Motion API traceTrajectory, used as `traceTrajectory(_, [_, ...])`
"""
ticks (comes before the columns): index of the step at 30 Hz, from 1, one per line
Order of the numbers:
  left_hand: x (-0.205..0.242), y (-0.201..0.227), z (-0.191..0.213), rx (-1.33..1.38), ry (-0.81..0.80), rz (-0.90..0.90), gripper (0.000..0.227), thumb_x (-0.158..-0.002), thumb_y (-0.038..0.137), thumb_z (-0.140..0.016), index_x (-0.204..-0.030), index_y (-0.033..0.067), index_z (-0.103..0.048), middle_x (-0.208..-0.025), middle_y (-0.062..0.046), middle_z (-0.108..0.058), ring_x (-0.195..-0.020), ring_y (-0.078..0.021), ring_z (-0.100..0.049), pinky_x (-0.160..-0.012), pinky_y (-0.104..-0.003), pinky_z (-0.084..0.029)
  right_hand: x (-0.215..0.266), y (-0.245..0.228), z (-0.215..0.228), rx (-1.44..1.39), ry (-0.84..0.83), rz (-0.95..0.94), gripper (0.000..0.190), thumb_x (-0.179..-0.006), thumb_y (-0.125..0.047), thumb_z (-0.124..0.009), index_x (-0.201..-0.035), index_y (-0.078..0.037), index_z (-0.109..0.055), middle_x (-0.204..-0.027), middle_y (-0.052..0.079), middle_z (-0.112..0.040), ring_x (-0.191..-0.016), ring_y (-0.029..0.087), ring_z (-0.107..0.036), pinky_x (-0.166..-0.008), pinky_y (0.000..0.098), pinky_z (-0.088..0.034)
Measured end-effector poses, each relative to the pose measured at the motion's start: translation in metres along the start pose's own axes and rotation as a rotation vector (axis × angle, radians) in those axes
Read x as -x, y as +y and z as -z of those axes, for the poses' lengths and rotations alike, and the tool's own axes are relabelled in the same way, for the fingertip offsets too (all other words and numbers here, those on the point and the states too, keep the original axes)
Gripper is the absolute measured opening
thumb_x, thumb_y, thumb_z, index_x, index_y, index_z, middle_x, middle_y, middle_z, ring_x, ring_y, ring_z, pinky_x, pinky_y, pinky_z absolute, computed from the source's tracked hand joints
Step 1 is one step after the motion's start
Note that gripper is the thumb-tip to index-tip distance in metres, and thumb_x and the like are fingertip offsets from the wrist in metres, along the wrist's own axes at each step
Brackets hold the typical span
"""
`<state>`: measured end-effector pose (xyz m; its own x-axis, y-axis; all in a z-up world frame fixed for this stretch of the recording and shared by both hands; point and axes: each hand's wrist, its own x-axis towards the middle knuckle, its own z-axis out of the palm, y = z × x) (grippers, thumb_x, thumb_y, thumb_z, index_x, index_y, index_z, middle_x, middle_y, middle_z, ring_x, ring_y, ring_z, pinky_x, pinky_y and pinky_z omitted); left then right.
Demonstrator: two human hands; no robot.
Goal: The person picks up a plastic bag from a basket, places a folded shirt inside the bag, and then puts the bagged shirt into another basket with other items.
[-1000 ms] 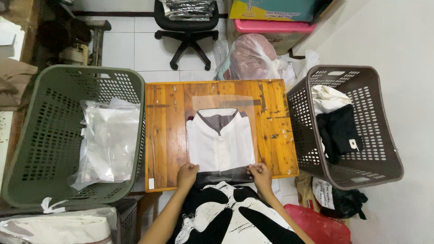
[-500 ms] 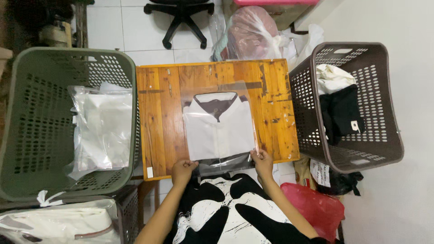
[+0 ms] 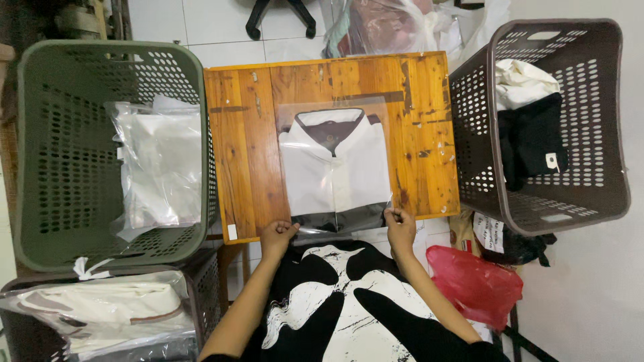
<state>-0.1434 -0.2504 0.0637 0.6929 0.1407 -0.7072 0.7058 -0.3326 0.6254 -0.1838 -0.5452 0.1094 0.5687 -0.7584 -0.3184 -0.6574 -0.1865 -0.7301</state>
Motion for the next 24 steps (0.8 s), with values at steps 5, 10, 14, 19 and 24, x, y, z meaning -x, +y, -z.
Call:
traceTrajectory(5, [-0.017, -0.023, -0.007, -0.047, -0.016, -0.023, 0.033, -0.060, 0.027, -0.078, -0.082, 0.0050, -0.067, -0.063, -0.005, -0.058, -0.064, -0.0179, -0.058, -0.057, -0.028, -0.045, -0.003, 0.010, -0.002, -0.012, -0.036, -0.031, 0.020, -0.068, -0.024, -0.071, -0.084, -0.014, -0.068, -0.064, 0.004, -0.053, -0.066, 0.017, -0.053, -0.064, 0.0291, -0.043])
traceTrajectory(10, [-0.018, -0.023, -0.010, -0.063, 0.019, -0.056, 0.032, -0.061, 0.029, -0.077, -0.081, 0.0054, -0.068, -0.064, -0.006, -0.058, -0.067, -0.0211, -0.059, -0.058, -0.031, -0.046, -0.009, 0.012, -0.007, 0.002, -0.077, -0.015, 0.018, -0.066, -0.026, -0.072, -0.082, -0.019, -0.069, -0.062, 0.002, -0.056, -0.066, 0.016, -0.055, -0.062, 0.0292, -0.045])
traceTrajectory(14, [-0.001, 0.010, -0.004, -0.092, 0.075, -0.056, 0.033, -0.061, 0.035, -0.074, -0.081, 0.0091, -0.070, -0.070, -0.012, -0.063, -0.077, -0.0290, -0.061, -0.063, -0.035, -0.047, -0.023, 0.005, -0.021, 0.021, -0.121, 0.010, 0.014, -0.070, -0.026, -0.069, -0.082, -0.021, -0.069, -0.073, 0.005, -0.058, -0.076, 0.020, -0.055, -0.069, 0.0304, -0.045])
traceTrajectory(19, [0.003, 0.044, 0.010, -0.132, 0.105, -0.081, 0.033, -0.063, 0.037, -0.071, -0.084, 0.0116, -0.071, -0.080, -0.014, -0.065, -0.086, -0.0330, -0.060, -0.069, -0.037, -0.047, -0.028, -0.055, -0.011, 0.135, -0.198, 0.027, 0.020, -0.069, -0.036, -0.069, -0.087, -0.029, -0.068, -0.094, 0.005, -0.061, -0.098, 0.025, -0.055, -0.084, 0.0338, -0.042])
traceTrajectory(24, [-0.015, 0.051, 0.016, 0.252, 0.278, -0.049, 0.019, -0.064, 0.018, -0.063, -0.076, 0.0034, -0.064, -0.065, -0.017, -0.062, -0.064, -0.0244, -0.063, -0.054, -0.031, -0.050, -0.012, -0.118, 0.006, 0.199, -0.277, 0.091, 0.044, -0.086, -0.036, -0.045, -0.122, -0.010, -0.048, -0.116, 0.023, -0.048, -0.114, 0.037, -0.043, -0.097, 0.0445, -0.033])
